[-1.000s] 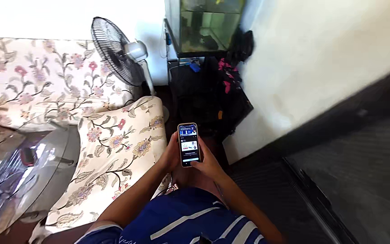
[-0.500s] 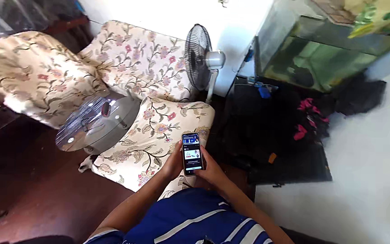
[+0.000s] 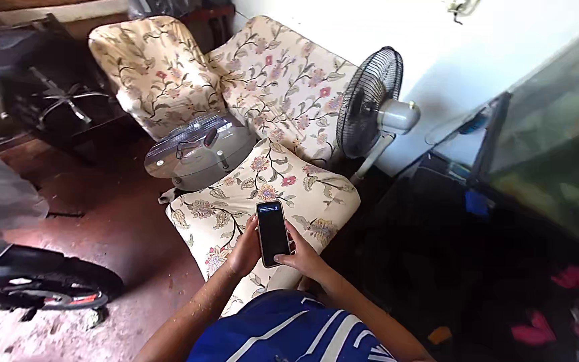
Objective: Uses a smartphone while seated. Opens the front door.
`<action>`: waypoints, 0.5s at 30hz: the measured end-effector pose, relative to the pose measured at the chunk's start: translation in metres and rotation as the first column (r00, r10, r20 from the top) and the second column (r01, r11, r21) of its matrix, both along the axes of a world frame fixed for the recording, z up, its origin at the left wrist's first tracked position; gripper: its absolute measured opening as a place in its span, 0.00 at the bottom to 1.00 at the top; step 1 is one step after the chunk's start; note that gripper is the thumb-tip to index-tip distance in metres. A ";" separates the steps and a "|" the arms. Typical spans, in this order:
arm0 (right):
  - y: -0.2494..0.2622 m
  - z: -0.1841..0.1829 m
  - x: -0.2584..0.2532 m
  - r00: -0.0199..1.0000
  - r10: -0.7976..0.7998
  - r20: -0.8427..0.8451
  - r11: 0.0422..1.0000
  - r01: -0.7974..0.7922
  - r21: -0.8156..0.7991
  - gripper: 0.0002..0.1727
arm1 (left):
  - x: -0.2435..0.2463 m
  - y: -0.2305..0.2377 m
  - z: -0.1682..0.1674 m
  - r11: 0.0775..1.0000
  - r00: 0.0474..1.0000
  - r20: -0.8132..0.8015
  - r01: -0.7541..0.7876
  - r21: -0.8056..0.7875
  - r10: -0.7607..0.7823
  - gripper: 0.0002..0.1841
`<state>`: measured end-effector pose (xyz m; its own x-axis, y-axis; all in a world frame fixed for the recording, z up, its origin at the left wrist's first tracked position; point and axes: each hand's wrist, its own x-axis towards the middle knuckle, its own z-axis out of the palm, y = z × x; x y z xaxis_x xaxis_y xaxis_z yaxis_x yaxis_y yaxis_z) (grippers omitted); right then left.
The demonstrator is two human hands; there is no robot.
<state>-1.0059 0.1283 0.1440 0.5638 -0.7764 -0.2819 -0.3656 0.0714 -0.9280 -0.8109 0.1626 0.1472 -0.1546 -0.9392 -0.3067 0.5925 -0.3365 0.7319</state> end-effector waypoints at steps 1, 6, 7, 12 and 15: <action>-0.013 0.000 -0.008 1.000 0.020 -0.002 1.000 -0.020 0.015 0.64 | -0.009 -0.008 -0.001 1.000 1.000 0.005 -0.029 0.009 0.029 0.35; -0.072 -0.007 -0.049 0.993 0.118 0.023 0.992 -0.119 0.044 0.63 | -0.056 -0.049 -0.004 0.985 0.986 0.025 -0.164 0.048 0.163 0.35; -0.082 -0.008 -0.056 0.991 0.130 0.024 0.991 -0.131 0.040 0.62 | -0.064 -0.056 -0.004 0.982 0.983 0.024 -0.181 0.048 0.181 0.34; -0.129 0.000 -0.075 0.969 0.248 -0.010 0.969 -0.248 -0.010 0.62 | -0.093 -0.083 0.000 0.952 0.952 0.039 -0.304 0.031 0.303 0.34; -0.146 0.009 -0.079 0.952 0.304 -0.026 0.950 -0.305 -0.061 0.61 | -0.101 -0.093 0.010 0.938 0.936 0.076 -0.346 0.019 0.344 0.34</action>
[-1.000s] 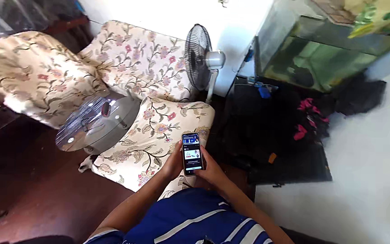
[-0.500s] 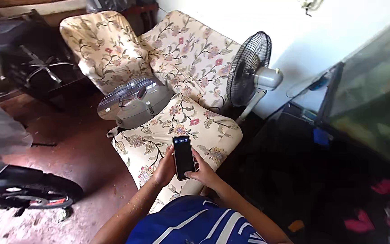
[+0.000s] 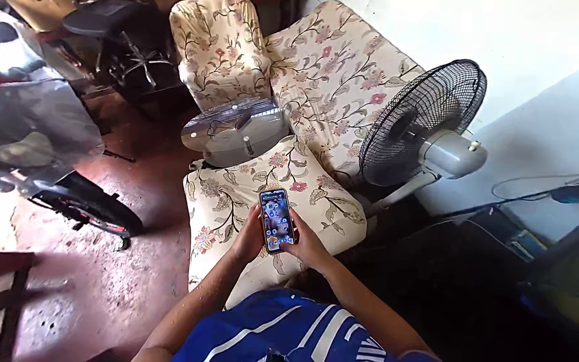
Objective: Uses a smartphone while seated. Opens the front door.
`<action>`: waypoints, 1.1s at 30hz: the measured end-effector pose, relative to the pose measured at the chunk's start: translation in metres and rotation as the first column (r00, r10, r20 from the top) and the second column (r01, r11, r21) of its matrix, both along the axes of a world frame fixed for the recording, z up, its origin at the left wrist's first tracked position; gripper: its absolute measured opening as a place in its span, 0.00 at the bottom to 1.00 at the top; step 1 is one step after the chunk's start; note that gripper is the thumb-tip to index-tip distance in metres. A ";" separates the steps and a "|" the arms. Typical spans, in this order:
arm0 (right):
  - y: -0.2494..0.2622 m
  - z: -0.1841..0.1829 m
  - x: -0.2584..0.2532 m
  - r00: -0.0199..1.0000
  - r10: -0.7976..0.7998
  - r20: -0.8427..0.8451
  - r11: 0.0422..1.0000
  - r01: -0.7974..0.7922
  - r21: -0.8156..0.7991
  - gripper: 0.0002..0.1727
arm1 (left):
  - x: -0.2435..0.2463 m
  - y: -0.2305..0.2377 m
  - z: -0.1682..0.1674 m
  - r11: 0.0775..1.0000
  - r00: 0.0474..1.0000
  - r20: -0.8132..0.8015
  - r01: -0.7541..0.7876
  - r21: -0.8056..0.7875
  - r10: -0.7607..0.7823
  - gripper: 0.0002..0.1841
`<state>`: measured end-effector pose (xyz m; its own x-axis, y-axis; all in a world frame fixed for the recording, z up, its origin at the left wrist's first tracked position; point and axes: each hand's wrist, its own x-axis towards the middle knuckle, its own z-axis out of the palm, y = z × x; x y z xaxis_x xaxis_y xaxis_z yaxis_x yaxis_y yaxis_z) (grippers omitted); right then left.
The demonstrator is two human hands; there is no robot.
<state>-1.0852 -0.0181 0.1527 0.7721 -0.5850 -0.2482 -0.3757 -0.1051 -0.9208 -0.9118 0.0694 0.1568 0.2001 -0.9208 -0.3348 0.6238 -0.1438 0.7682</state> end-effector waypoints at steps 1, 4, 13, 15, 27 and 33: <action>-0.003 0.003 -0.001 1.000 0.013 0.000 1.000 -0.013 -0.019 0.61 | -0.002 -0.002 0.004 1.000 1.000 0.017 -0.008 -0.002 0.008 0.34; -0.009 0.011 -0.009 0.999 0.029 0.033 0.999 -0.030 0.021 0.61 | -0.006 -0.005 0.009 0.999 0.998 0.052 0.030 -0.043 -0.027 0.35; -0.002 0.024 -0.031 0.991 -0.057 0.124 0.992 0.041 0.122 0.47 | -0.010 0.000 0.017 0.985 0.988 0.097 0.128 -0.112 -0.117 0.37; 0.002 0.029 -0.032 0.988 -0.077 0.132 0.991 0.061 0.121 0.44 | -0.009 0.002 0.017 0.985 0.988 0.106 0.127 -0.116 -0.115 0.36; 0.036 0.015 -0.020 0.979 -0.158 0.129 0.981 0.140 0.134 0.33 | 0.015 0.030 -0.006 0.987 0.984 0.122 0.143 -0.067 -0.134 0.31; 0.007 0.017 -0.005 0.979 -0.162 0.125 0.941 0.192 -0.279 0.32 | 0.016 0.018 -0.009 0.991 0.977 0.166 0.135 -0.016 -0.130 0.30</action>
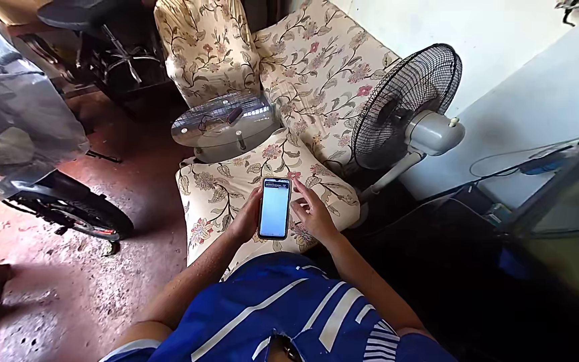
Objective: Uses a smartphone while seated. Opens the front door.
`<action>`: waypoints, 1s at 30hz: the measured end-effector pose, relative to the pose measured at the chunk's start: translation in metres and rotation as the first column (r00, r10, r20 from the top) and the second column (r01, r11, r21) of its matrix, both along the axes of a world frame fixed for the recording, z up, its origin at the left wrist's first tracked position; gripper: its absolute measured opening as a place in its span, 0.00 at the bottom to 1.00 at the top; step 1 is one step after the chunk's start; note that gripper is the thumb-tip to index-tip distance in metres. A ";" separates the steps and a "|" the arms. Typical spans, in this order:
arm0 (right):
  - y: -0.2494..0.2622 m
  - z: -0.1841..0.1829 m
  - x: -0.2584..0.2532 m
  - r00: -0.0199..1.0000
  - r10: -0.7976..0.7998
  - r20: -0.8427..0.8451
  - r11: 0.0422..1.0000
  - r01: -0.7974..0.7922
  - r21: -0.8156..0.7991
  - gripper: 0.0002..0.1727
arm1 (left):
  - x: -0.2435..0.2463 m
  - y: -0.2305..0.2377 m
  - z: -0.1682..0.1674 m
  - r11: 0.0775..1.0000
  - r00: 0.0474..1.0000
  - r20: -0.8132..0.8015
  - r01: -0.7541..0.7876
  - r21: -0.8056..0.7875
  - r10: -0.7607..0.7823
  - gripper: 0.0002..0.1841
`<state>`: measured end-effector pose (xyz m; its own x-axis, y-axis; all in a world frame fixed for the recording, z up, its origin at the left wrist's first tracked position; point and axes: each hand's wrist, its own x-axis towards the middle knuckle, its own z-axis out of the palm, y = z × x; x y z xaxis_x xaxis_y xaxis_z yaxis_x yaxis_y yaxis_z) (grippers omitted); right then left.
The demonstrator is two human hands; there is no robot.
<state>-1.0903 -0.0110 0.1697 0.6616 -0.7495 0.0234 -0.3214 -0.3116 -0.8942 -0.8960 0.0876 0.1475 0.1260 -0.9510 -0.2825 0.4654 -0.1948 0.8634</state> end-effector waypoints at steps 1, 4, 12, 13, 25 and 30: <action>-0.009 0.000 0.003 1.000 0.019 -0.007 0.997 -0.019 -0.078 0.31 | -0.002 -0.004 0.000 1.000 1.000 0.007 -0.004 0.002 0.004 0.30; -0.039 -0.005 0.009 0.996 0.087 -0.036 0.969 -0.093 -0.230 0.25 | -0.008 -0.016 0.000 1.000 0.999 0.032 -0.011 0.015 0.010 0.31; -0.116 0.000 0.004 0.984 0.166 0.059 0.986 -0.165 -0.017 0.30 | -0.031 -0.073 0.003 0.994 0.994 0.029 -0.105 0.037 0.104 0.33; -0.126 0.002 0.003 0.985 0.168 0.048 0.983 -0.170 0.065 0.33 | -0.035 -0.080 0.003 0.992 0.993 0.011 -0.119 0.038 0.119 0.33; -0.180 -0.025 -0.019 0.888 0.453 -0.080 0.814 -0.375 0.444 0.60 | -0.070 -0.150 0.004 0.937 0.934 -0.074 -0.344 0.058 0.348 0.37; -0.179 -0.023 -0.022 0.897 0.442 -0.031 0.814 -0.386 0.433 0.62 | -0.068 -0.152 0.008 0.954 0.951 -0.074 -0.296 0.050 0.299 0.36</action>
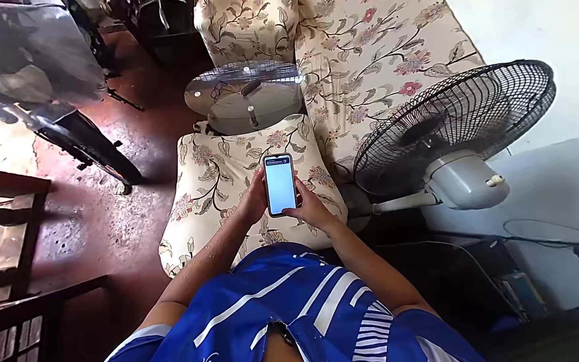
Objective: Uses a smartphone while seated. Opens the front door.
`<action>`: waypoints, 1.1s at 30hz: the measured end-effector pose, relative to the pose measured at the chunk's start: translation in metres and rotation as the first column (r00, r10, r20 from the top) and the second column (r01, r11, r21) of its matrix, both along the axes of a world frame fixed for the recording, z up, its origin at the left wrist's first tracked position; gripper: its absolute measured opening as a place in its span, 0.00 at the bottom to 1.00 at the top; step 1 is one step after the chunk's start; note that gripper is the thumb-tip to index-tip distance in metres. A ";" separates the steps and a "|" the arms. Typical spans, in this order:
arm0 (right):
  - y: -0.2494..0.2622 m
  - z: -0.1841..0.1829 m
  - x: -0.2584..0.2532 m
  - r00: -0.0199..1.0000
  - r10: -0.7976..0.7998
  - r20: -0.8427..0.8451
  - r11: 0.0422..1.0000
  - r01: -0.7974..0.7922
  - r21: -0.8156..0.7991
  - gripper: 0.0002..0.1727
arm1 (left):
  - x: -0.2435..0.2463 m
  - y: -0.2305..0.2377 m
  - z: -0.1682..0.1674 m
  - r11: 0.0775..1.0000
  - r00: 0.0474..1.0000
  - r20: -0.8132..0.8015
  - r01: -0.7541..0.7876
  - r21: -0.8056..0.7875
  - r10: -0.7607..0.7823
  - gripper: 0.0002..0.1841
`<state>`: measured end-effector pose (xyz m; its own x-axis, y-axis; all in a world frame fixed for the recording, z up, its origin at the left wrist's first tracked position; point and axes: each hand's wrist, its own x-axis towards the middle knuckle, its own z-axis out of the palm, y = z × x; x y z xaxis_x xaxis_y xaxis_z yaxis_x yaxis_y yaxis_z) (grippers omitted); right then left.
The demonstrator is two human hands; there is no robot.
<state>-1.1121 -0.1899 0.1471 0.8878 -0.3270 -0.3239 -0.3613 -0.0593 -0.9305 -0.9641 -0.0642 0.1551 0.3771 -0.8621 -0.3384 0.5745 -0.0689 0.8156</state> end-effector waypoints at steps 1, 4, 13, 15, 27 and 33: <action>0.006 0.002 0.001 1.000 -0.016 0.012 1.000 0.016 -0.011 0.62 | 0.002 0.003 0.001 1.000 0.999 0.023 0.022 0.014 -0.022 0.37; 0.030 -0.002 0.000 0.996 -0.086 0.031 0.993 0.088 -0.077 0.63 | 0.005 0.016 0.000 0.997 0.996 0.075 0.051 0.061 -0.055 0.36; 0.085 -0.014 0.002 0.985 -0.172 0.034 0.984 0.173 -0.037 0.61 | 0.024 0.052 -0.011 0.982 0.980 0.056 0.191 -0.016 -0.189 0.38; 0.088 -0.012 0.001 0.981 -0.185 0.057 0.982 0.186 -0.023 0.62 | 0.026 0.055 -0.007 0.974 0.975 0.037 0.220 -0.049 -0.218 0.38; 0.091 0.024 0.005 0.994 -0.109 0.027 0.982 0.112 -0.152 0.39 | 0.033 0.074 -0.005 0.992 0.999 0.039 0.035 -0.123 -0.031 0.24; 0.083 0.029 0.022 0.959 -0.265 0.103 0.916 0.284 -0.285 0.37 | 0.023 0.080 -0.007 0.990 0.998 0.062 0.018 -0.140 -0.009 0.26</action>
<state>-1.0901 -0.1068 0.1765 0.7645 -0.6326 -0.1238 -0.3452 -0.2397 -0.9074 -0.9413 0.0157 0.1482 0.3814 -0.9045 -0.1907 0.5229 0.0410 0.8514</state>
